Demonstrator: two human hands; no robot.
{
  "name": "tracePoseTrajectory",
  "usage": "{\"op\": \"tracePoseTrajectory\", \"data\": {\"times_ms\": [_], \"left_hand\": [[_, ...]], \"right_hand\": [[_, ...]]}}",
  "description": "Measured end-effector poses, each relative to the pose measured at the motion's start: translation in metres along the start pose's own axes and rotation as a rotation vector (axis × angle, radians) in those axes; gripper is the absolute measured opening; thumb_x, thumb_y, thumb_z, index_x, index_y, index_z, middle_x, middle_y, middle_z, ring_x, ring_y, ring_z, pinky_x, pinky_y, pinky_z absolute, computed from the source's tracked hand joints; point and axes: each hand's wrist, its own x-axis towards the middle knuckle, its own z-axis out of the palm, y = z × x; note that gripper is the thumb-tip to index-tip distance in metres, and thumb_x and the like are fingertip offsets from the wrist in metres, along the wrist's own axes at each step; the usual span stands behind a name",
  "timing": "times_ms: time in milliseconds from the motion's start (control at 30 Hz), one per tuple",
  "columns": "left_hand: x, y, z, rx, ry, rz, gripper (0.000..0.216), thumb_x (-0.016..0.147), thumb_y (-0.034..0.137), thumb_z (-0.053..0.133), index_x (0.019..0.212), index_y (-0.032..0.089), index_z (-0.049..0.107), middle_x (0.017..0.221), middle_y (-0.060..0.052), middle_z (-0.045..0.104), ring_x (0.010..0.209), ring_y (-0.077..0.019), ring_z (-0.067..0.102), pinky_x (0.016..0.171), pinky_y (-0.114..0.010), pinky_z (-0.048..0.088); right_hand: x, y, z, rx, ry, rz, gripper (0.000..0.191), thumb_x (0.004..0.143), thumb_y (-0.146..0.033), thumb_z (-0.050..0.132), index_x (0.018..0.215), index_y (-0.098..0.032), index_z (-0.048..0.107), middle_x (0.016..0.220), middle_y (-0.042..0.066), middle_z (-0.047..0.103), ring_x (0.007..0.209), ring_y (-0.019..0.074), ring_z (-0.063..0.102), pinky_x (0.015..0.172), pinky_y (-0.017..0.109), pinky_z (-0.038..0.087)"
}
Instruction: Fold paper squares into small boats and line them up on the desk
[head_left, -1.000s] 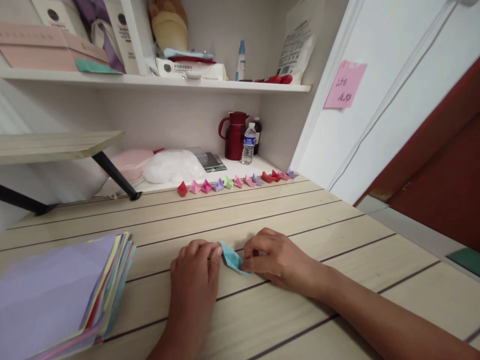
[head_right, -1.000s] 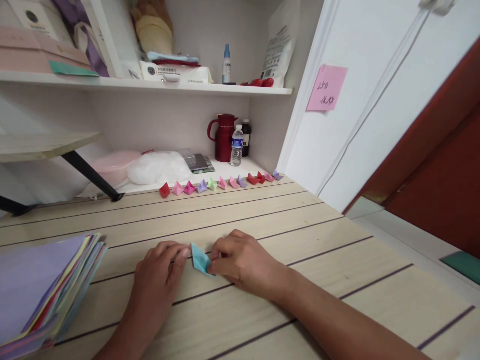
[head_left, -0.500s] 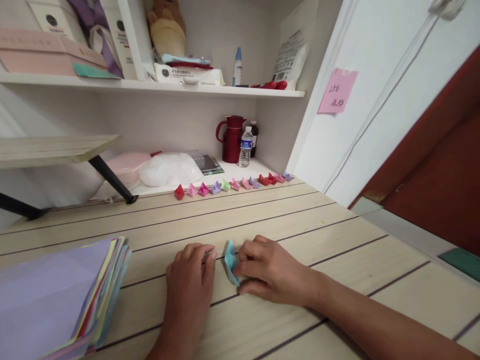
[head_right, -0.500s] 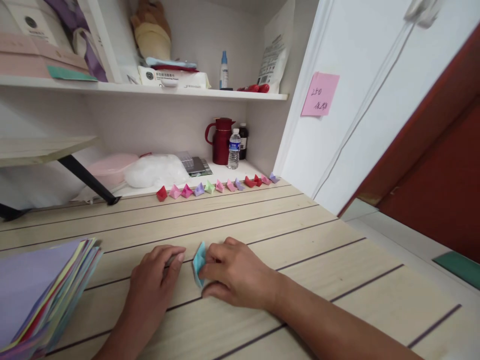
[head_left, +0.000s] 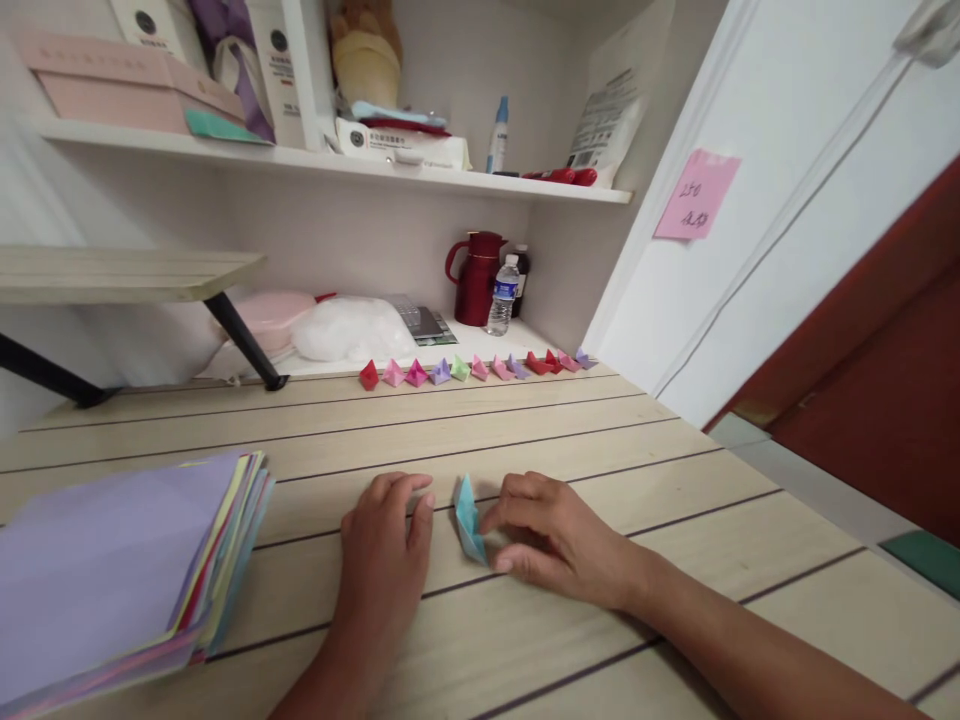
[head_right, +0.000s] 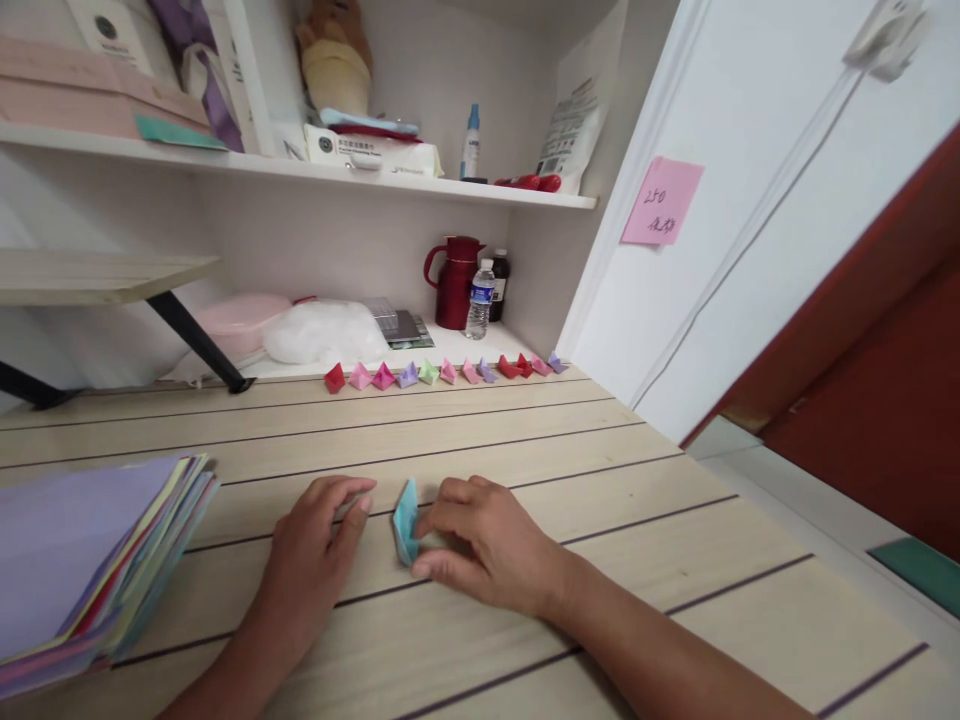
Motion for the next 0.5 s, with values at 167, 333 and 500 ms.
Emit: {"op": "tracePoseTrajectory", "data": {"times_ms": [167, 333, 500], "left_hand": [[-0.001, 0.001, 0.001, -0.008, 0.014, -0.007, 0.027, 0.089, 0.032, 0.044, 0.098, 0.022, 0.068, 0.104, -0.007, 0.069, 0.104, -0.0280, 0.063, 0.092, -0.051, 0.045], [0.000, 0.000, 0.001, -0.021, 0.034, -0.008, 0.028, 0.088, 0.033, 0.045, 0.099, 0.021, 0.068, 0.105, -0.009, 0.067, 0.105, -0.0278, 0.062, 0.092, -0.051, 0.046], [0.000, 0.000, 0.000, -0.028, 0.041, -0.007, 0.026, 0.088, 0.033, 0.046, 0.098, 0.022, 0.067, 0.105, -0.009, 0.068, 0.105, -0.0276, 0.062, 0.093, -0.051, 0.046]], "right_hand": [[0.002, -0.002, 0.014, -0.127, 0.027, 0.032, 0.040, 0.083, -0.059, 0.067, 0.094, -0.021, 0.067, 0.082, 0.002, 0.058, 0.070, 0.0167, 0.051, 0.069, 0.031, 0.037], [0.005, -0.002, 0.014, -0.180, 0.088, -0.001, 0.011, 0.092, -0.021, 0.057, 0.087, -0.021, 0.067, 0.085, 0.003, 0.058, 0.076, 0.0154, 0.053, 0.071, 0.029, 0.038], [0.003, 0.003, 0.003, -0.283, 0.043, -0.086, 0.020, 0.094, -0.012, 0.052, 0.091, -0.023, 0.069, 0.092, 0.004, 0.059, 0.073, 0.0138, 0.050, 0.071, 0.030, 0.038]]}}
